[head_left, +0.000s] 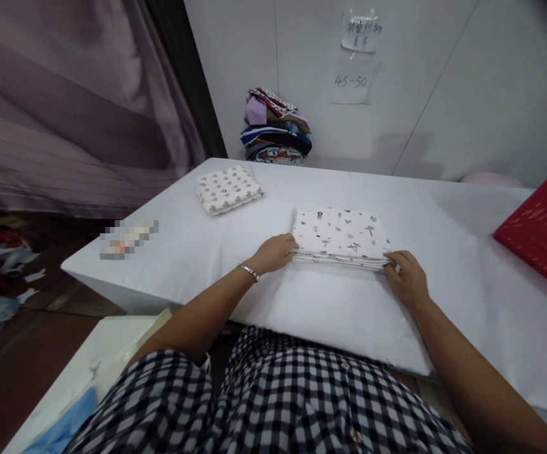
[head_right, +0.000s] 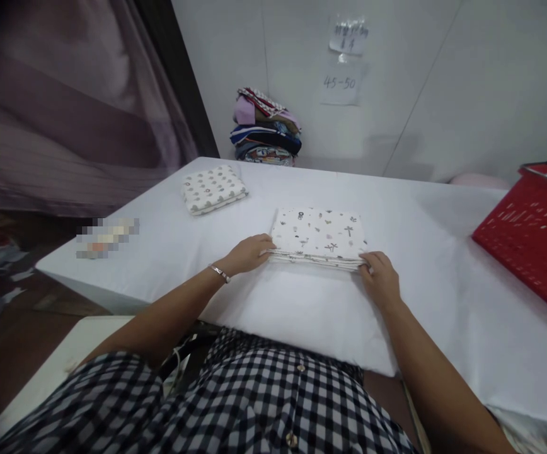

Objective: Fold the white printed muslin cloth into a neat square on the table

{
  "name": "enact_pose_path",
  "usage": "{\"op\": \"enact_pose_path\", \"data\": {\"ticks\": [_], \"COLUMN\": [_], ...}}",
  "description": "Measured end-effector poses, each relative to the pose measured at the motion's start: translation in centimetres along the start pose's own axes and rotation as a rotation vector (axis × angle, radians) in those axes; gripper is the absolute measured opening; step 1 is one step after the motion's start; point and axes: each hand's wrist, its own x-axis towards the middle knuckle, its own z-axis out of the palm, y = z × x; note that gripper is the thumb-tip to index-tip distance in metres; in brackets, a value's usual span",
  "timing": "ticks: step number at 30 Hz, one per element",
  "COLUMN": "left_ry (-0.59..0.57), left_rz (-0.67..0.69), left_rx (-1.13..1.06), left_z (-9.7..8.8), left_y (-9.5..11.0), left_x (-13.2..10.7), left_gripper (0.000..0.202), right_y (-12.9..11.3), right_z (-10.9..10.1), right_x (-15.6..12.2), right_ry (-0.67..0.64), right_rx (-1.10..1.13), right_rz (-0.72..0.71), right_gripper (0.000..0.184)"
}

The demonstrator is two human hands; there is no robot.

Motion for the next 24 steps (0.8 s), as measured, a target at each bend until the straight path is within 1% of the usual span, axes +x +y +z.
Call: {"op": "enact_pose_path", "data": {"ticks": [6,10,13,18,22,24], "left_ry": [-0.063,-0.117,-0.141,-0.1,-0.029,-0.015], "left_rz": [0.022,0.063,0.096,0.145,0.11,0.103], "left_rx": [0.053,0.16,0.261,0.38,0.349,0.325], "left_z": [-0.6,-0.9,-0.6,-0.3,-0.6,-0.3], "left_y": [-0.2,0.3,0.9,1.5,1.2,1.2], "left_x": [0.1,0.8,1.2,1.8,1.4,0.9], "left_gripper": [0.027,0.022,0.019,0.022,0.017,0.015], "right_y": [0.1,0.0,-0.1,-0.1,-0.2,-0.3], "right_z": [0.0,0.0,-0.1,-0.1,-0.1,0.0], "right_x": [0.1,0.1,0.1,0.0,0.0,0.0], "right_ry": [-0.009,0.001,0.003,0.009,0.013,0.004], "right_rx": [0.014,0.012,0.011,0.009,0.027,0.03], "right_rz": [0.01,0.009,0.01,0.014,0.015,0.023], "right_gripper": [0.026,0.025,0.025,0.025,0.025,0.025]}}
